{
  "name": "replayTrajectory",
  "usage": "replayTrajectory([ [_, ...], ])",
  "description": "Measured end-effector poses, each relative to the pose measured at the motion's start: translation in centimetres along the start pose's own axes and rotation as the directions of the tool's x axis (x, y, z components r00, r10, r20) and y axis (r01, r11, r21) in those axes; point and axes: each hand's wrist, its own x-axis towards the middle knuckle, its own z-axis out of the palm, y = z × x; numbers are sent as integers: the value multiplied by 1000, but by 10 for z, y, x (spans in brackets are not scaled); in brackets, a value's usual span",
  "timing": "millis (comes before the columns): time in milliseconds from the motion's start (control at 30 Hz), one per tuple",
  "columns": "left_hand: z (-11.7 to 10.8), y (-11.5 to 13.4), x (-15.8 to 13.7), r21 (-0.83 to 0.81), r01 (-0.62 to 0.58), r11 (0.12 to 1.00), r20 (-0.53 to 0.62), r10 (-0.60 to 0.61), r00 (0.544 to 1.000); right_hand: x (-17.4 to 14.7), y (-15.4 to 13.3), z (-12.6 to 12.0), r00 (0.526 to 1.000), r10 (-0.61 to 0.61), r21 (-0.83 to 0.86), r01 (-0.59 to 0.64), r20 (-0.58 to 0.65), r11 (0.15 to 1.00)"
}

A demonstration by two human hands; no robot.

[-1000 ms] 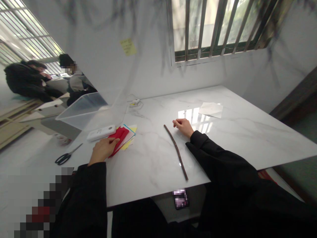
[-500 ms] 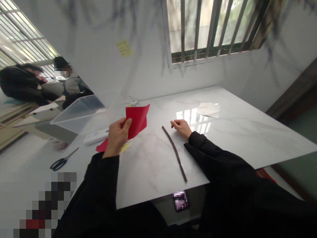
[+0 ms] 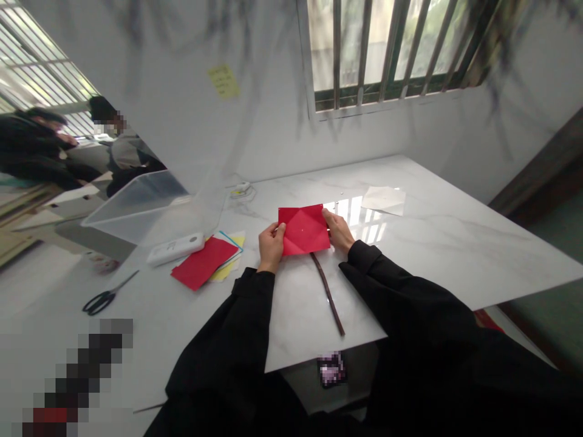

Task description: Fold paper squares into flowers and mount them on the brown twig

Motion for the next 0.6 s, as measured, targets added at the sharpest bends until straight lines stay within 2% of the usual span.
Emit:
replayTrajectory([
  [100, 0, 1, 0, -61, 55, 997, 6, -54, 999, -2, -1, 4, 999, -16, 41, 18, -50, 999],
  [367, 0, 12, -5, -240, 104, 965, 181, -60, 982, 4, 2, -2, 996, 89, 290, -88, 11, 953],
  [533, 1, 20, -9, -318, 215, 923, 325, -107, 940, 3, 0, -8, 992, 110, 320, -122, 56, 939],
  [600, 2, 22, -11, -319, 243, 916, 340, -129, 932, 2, 0, -7, 992, 99, 306, -119, 80, 945],
])
